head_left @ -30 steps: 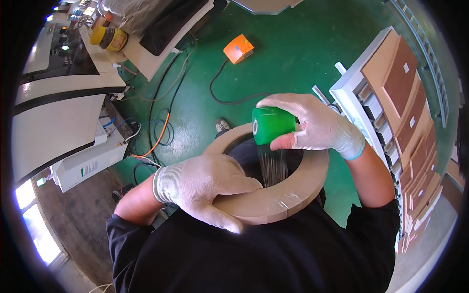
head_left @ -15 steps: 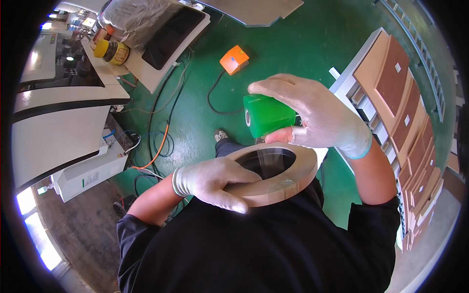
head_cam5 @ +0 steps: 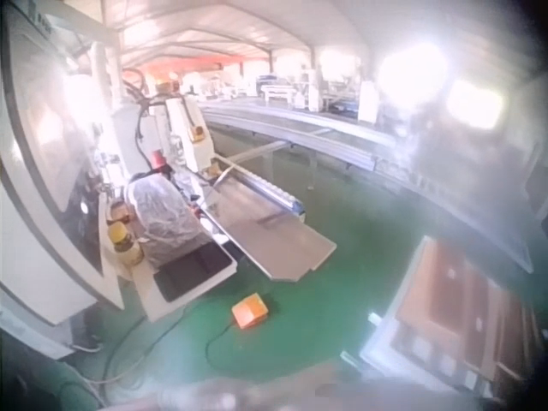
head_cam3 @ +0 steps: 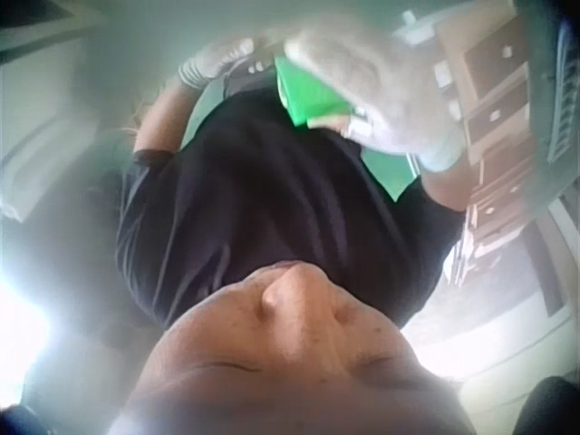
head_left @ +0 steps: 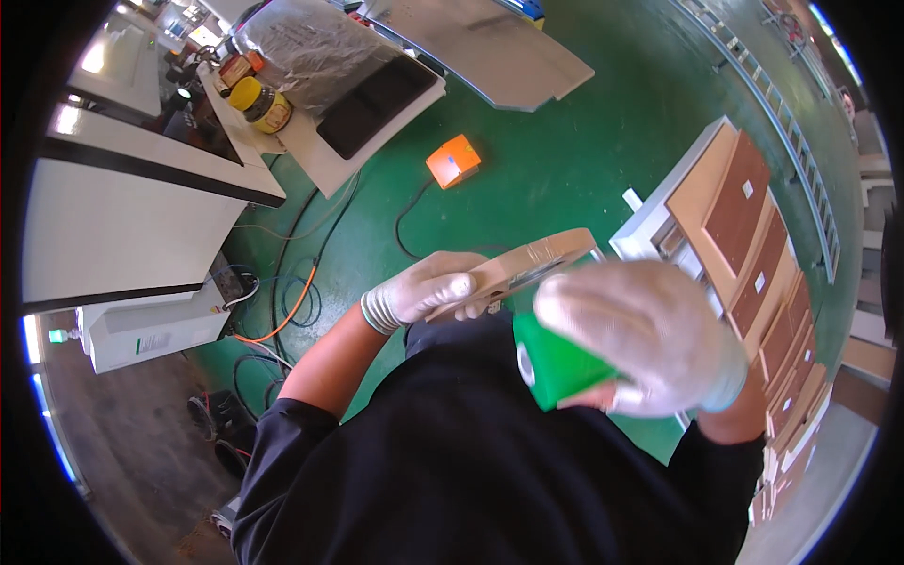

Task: The person prepares a roll of edge banding material and feeds it into an industrial edge-banding machine.

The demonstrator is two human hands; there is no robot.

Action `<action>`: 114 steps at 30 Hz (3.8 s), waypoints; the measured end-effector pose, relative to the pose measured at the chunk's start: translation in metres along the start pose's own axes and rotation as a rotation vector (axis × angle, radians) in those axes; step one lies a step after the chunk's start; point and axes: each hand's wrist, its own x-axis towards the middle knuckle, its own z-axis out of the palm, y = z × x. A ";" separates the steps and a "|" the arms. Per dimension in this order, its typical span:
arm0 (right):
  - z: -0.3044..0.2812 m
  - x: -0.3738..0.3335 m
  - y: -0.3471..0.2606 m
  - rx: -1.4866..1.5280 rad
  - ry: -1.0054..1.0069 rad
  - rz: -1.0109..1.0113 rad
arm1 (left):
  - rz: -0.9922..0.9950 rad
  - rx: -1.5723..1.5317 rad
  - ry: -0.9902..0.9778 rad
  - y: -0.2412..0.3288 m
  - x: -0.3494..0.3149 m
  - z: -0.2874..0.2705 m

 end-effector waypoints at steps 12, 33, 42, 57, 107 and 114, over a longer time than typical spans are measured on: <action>0.109 -0.041 -0.004 -0.265 0.009 0.142 | -0.044 -0.241 -0.056 0.008 -0.002 -0.002; 0.169 -0.070 0.008 -0.462 0.211 0.060 | -0.331 -0.245 -0.083 0.004 -0.017 0.004; 0.093 -0.093 -0.020 0.213 -0.103 0.193 | -0.327 -0.014 -0.223 0.018 -0.015 0.036; 0.146 -0.052 0.062 1.251 -0.689 0.599 | 0.115 0.386 -0.379 0.040 -0.022 0.065; 0.050 -0.020 0.025 1.157 0.167 0.299 | -0.202 0.547 0.016 0.017 -0.017 0.033; 0.026 -0.029 -0.012 0.327 -0.065 0.112 | -0.351 0.254 -0.038 0.042 -0.002 0.033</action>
